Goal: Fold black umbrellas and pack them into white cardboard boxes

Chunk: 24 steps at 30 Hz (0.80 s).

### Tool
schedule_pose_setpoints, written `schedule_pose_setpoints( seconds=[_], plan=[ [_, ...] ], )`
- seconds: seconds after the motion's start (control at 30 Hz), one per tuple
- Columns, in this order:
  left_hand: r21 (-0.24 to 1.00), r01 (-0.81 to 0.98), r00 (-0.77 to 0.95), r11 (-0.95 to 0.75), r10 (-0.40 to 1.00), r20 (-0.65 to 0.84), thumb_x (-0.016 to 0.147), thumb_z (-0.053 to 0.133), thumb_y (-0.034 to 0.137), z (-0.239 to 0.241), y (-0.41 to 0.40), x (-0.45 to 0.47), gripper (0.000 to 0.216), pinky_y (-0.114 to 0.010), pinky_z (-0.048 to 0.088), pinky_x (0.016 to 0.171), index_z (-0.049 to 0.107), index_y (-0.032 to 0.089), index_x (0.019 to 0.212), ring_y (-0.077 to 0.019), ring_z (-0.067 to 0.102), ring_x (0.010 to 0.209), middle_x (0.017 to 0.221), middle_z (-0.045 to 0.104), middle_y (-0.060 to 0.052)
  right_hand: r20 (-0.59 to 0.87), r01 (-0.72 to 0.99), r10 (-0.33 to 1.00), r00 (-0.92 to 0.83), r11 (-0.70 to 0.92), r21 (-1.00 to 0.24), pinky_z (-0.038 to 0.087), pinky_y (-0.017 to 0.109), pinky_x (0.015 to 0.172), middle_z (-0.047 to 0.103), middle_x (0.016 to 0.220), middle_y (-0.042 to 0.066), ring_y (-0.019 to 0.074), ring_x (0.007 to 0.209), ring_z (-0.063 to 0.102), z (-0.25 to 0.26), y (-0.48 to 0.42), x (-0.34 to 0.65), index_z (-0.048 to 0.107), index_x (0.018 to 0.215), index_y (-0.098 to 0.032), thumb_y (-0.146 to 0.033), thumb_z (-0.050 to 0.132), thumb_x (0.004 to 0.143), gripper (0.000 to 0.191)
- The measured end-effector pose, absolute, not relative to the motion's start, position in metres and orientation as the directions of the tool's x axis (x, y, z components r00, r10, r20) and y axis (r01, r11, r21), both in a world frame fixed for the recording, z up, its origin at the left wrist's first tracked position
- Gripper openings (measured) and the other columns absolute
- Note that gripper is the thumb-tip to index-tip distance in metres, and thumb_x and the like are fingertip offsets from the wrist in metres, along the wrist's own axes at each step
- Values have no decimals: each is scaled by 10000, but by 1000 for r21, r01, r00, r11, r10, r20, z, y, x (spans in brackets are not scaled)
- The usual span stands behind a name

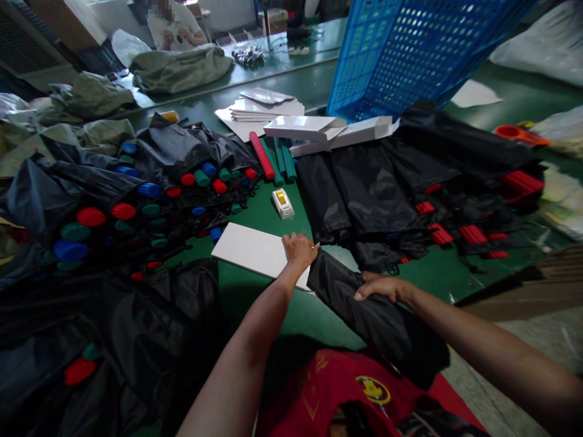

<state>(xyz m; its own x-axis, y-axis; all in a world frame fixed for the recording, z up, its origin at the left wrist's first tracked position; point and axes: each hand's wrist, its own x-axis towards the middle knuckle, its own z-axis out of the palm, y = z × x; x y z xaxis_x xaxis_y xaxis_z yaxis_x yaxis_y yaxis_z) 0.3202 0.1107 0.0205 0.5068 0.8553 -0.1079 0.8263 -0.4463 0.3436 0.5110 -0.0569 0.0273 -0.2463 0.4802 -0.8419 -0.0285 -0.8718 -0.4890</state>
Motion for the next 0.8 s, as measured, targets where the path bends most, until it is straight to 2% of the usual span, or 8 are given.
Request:
schedule_pose_setpoints(
  seconds=[0.1, 0.2, 0.3, 0.4, 0.53, 0.7, 0.8],
  plan=[
    [359, 833, 488, -421, 864, -120, 838, 600, 485, 21, 112, 318, 326, -450, 296, 875, 771, 208, 827, -285, 537, 991, 942, 711, -123, -856, -41, 449, -257, -890, -454, 593, 317, 661, 760, 765, 72, 223, 661, 714, 25, -50, 508, 699, 852, -128, -288, 831, 490, 418],
    [356, 839, 480, -411, 868, -129, 835, 596, 492, 22, 113, 313, 333, -450, 296, 881, 772, 210, 816, -286, 535, 992, 947, 711, -119, -880, -63, 435, -192, -900, -431, 602, 348, 701, 764, 836, 94, 242, 718, 727, 26, -46, 504, 668, 920, -136, -426, 875, 515, 540],
    [332, 846, 479, -418, 869, -126, 832, 590, 479, 22, 113, 309, 313, -449, 295, 885, 773, 225, 815, -284, 536, 995, 943, 709, -108, -906, -39, 408, -112, -913, -406, 609, 385, 712, 759, 909, 108, 265, 785, 732, 26, -44, 499, 621, 994, -150, -580, 852, 533, 672],
    [300, 854, 478, -426, 869, -129, 832, 575, 456, 22, 113, 309, 300, -444, 296, 876, 772, 231, 806, -278, 542, 984, 927, 712, -101, -916, 8, 394, -75, -918, -395, 610, 403, 729, 745, 994, 125, 280, 846, 728, 26, -43, 498, 594, 1027, -155, -662, 807, 556, 724],
    [294, 862, 467, -414, 873, -139, 804, 590, 439, 22, 113, 312, 279, -437, 303, 860, 769, 228, 767, -277, 547, 967, 906, 719, -91, -934, 46, 346, -88, -935, -351, 606, 402, 756, 740, 1026, 123, 284, 891, 720, 32, -38, 497, 623, 987, -175, -636, 796, 596, 629],
    [304, 862, 457, -406, 881, -120, 803, 582, 413, 22, 109, 312, 270, -441, 305, 868, 770, 221, 767, -275, 541, 969, 908, 716, -95, -953, 91, 185, -239, -973, -212, 601, 407, 739, 751, 858, 129, 291, 846, 721, 48, -23, 488, 674, 848, -160, -616, 711, 682, 487],
    [320, 844, 482, -430, 870, -102, 817, 563, 408, 22, 106, 309, 292, -448, 310, 873, 769, 207, 772, -276, 539, 967, 903, 713, -105, -959, 127, 182, -219, -969, -213, 595, 393, 722, 744, 790, 101, 275, 798, 720, 56, -11, 480, 659, 809, -179, -585, 742, 653, 443]
  ],
)
